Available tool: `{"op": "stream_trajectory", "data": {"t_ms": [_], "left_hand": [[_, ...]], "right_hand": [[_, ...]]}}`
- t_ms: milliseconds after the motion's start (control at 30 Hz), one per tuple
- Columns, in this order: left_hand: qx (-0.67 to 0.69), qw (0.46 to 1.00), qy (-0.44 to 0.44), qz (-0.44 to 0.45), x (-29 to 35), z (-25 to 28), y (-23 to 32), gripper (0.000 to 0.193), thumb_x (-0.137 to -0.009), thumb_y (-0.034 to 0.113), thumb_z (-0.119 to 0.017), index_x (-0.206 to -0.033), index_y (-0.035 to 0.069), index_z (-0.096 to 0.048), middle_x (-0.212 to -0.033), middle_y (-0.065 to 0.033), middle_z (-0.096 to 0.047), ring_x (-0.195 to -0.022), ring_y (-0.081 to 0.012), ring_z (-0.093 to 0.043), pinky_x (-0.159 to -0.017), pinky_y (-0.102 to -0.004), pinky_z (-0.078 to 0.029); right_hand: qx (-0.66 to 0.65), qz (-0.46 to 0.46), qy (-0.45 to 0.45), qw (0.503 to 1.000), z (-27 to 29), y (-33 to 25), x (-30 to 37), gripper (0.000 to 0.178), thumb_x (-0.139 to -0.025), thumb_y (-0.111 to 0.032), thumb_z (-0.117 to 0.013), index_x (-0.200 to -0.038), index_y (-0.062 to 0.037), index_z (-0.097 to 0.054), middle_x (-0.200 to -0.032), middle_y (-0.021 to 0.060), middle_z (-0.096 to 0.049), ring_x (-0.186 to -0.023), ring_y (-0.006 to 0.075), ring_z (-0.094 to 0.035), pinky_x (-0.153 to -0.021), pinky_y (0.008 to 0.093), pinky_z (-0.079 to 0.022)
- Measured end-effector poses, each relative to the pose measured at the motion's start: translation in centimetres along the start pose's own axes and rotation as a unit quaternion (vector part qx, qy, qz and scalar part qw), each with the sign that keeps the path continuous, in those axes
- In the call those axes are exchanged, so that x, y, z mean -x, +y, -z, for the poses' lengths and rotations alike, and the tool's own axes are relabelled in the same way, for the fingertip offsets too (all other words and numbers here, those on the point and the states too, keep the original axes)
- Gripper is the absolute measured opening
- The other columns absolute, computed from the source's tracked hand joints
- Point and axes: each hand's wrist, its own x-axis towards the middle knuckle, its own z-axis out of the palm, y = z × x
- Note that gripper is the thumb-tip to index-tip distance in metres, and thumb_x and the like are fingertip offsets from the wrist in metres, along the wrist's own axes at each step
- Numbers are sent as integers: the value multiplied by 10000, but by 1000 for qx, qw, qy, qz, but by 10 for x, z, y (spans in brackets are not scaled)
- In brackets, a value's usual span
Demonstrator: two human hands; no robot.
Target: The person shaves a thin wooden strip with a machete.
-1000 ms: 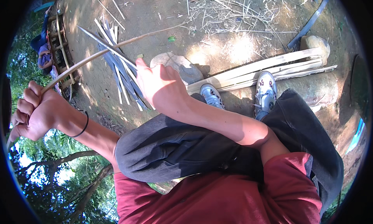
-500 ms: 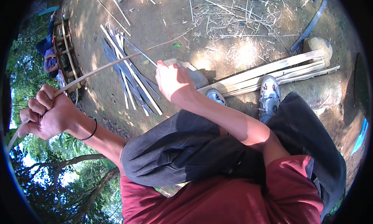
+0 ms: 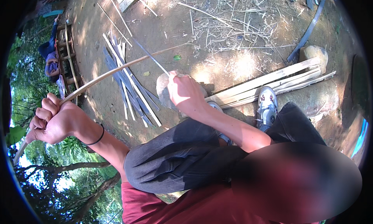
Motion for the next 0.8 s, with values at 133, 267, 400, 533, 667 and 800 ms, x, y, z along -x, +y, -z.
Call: {"op": "stream_trajectory", "data": {"t_ms": [133,267,400,533,667,800], "left_hand": [[22,1000,15,4,0,-2,0,548,-954,613,-353,-650,168,-258,-517,44,-96,-470,-111,-65,-444,-280,-101],[0,999,32,9,-2,-12,-3,543,-949,622,-351,-676,163,-255,-514,46,-92,-458,-108,-84,-440,-278,-112],[-15,998,69,-5,0,-15,-1,521,-963,582,-380,-683,168,-231,-514,46,-97,-454,-103,-97,-442,-275,-125],[-9,999,43,20,-6,-13,4,455,-984,475,-408,-694,161,-252,-518,33,-126,-467,-122,-123,-461,-283,-152],[-8,998,37,51,-7,-13,5,412,-987,416,-411,-698,154,-280,-516,27,-154,-475,-124,-158,-475,-284,-171],[38,999,8,27,-3,-19,7,473,-977,493,-417,-682,160,-255,-520,36,-128,-473,-111,-110,-459,-275,-123]], "right_hand": [[73,148,120,979,-15,-36,21,295,-885,-173,-560,-1060,62,-585,-577,182,-581,-589,355,-623,-553,438,-502],[104,64,114,986,-23,3,-12,248,-896,-152,-535,-1030,49,-593,-579,183,-591,-591,353,-631,-545,445,-501],[7,50,35,998,0,-21,0,195,-900,-140,-525,-965,37,-576,-571,209,-584,-574,369,-629,-526,440,-502],[-18,102,17,995,22,-76,24,207,-890,-143,-547,-984,40,-571,-559,209,-577,-572,376,-626,-527,454,-497],[-28,109,27,993,25,-83,28,207,-887,-130,-553,-992,47,-574,-552,207,-573,-570,388,-619,-526,461,-489],[-24,103,52,993,20,-74,17,207,-884,-115,-550,-1002,54,-574,-553,202,-571,-561,398,-606,-516,462,-481]]}}
